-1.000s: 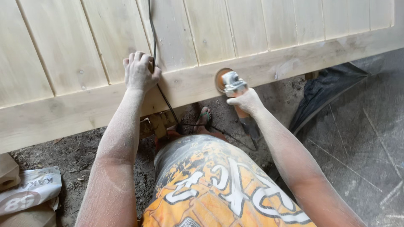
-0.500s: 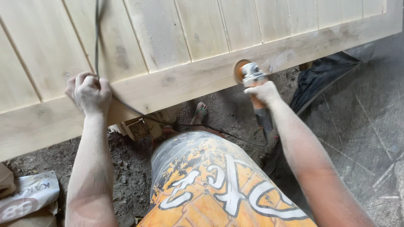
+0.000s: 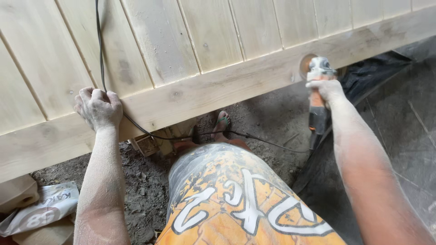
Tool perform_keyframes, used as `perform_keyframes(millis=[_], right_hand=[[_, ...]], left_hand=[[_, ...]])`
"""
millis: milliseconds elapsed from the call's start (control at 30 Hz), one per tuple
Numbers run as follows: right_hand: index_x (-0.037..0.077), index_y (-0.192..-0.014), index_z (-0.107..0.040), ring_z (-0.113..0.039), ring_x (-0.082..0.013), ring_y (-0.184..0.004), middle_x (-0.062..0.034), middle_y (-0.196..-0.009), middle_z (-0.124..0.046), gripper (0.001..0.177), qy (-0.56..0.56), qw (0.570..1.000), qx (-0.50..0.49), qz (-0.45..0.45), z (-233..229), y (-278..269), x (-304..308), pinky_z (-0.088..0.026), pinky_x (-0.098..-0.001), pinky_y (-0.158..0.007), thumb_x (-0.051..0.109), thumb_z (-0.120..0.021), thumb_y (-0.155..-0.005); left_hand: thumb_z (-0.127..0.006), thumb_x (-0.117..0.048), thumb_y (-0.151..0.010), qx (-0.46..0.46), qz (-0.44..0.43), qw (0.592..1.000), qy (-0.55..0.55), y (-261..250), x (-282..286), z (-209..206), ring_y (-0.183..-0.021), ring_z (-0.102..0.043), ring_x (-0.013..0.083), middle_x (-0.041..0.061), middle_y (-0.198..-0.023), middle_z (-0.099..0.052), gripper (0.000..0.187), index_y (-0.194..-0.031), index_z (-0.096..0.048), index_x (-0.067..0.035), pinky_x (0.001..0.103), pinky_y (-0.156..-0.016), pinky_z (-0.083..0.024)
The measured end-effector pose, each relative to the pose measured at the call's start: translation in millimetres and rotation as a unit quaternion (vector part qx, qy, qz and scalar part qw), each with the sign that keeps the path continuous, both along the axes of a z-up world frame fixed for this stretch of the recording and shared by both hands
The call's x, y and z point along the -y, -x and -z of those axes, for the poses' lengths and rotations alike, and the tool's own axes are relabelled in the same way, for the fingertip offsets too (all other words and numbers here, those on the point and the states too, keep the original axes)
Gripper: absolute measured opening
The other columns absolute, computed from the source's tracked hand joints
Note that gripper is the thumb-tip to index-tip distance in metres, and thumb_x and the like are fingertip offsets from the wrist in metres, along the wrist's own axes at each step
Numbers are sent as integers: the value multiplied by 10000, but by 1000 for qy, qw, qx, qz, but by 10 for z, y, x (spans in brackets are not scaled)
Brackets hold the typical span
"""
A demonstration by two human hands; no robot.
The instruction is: The person uses a power tool with a sanding attachment to smooth the surface of a wooden door panel. They move the tool across the wooden slats and along the edges while using their free hand to steady and rotate the door on the ground.
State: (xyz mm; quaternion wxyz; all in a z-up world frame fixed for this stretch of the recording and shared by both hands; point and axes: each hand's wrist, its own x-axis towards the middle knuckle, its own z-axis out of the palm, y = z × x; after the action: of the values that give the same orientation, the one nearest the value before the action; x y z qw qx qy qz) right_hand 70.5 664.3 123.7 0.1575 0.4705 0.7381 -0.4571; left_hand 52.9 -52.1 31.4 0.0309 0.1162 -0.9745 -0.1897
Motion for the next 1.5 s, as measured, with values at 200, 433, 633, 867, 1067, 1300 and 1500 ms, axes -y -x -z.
perform_keyframes(millis=[200,433,633,867,1067,1300,1500], right_hand=[[-25,-1173,-632,-690,-243,-692,-113,-879,-661,400,69,995,-47,48,89,238,-260,-604,-399,-605,82,-795,-824],[3,-1166,-609,-715,-239,-765,-144,-963,-694,474,14,999,-1,-47,-26,359,570,-635,-400,-674,78,-805,-742],[6,-1118,-659,-714,-215,-864,-105,-974,-705,488,-49,981,29,-184,-44,183,1586,-616,-360,-795,162,-866,-705],[29,-1061,-693,-714,-163,-830,-76,-955,-730,504,-62,943,51,-322,-56,154,2646,-618,-317,-758,253,-910,-664],[50,-1078,-657,-700,-173,-856,-89,-993,-717,488,-70,869,138,-470,-68,199,3527,-630,-305,-796,270,-878,-702],[43,-1051,-675,-684,-151,-849,-68,-989,-718,461,-54,910,115,-393,-118,152,3113,-633,-323,-813,214,-908,-691],[54,-1073,-675,-690,-150,-873,-63,-998,-719,505,-53,948,68,-305,-117,261,2103,-594,-311,-809,198,-916,-653]], left_hand=[[-597,-255,-965,22,-5,1000,19,42,-11,-19,-1182,-492,315,155,-1182,-563,200,-891,-664,-82,520,-1078,-321],[-600,-266,-988,23,-6,1000,19,21,-2,-16,-1154,-493,295,138,-1166,-561,196,-929,-672,-93,514,-1074,-330],[-607,-291,-983,15,15,1000,15,-4,13,-59,-1151,-501,286,137,-1174,-577,222,-939,-688,-90,508,-1047,-343],[-604,-295,-960,-6,31,999,12,26,46,-45,-1115,-507,303,156,-1156,-589,228,-930,-697,-88,532,-994,-347],[-621,-305,-979,-32,44,998,-5,-30,109,37,-1131,-520,287,135,-1153,-605,230,-914,-699,-99,491,-995,-367],[-658,-317,-970,-55,39,998,9,-80,92,47,-1095,-557,259,99,-1110,-641,223,-888,-703,-115,468,-995,-382],[-658,-309,-983,-39,41,998,11,-60,72,77,-1103,-551,267,111,-1120,-638,235,-854,-695,-116,461,-979,-386]])
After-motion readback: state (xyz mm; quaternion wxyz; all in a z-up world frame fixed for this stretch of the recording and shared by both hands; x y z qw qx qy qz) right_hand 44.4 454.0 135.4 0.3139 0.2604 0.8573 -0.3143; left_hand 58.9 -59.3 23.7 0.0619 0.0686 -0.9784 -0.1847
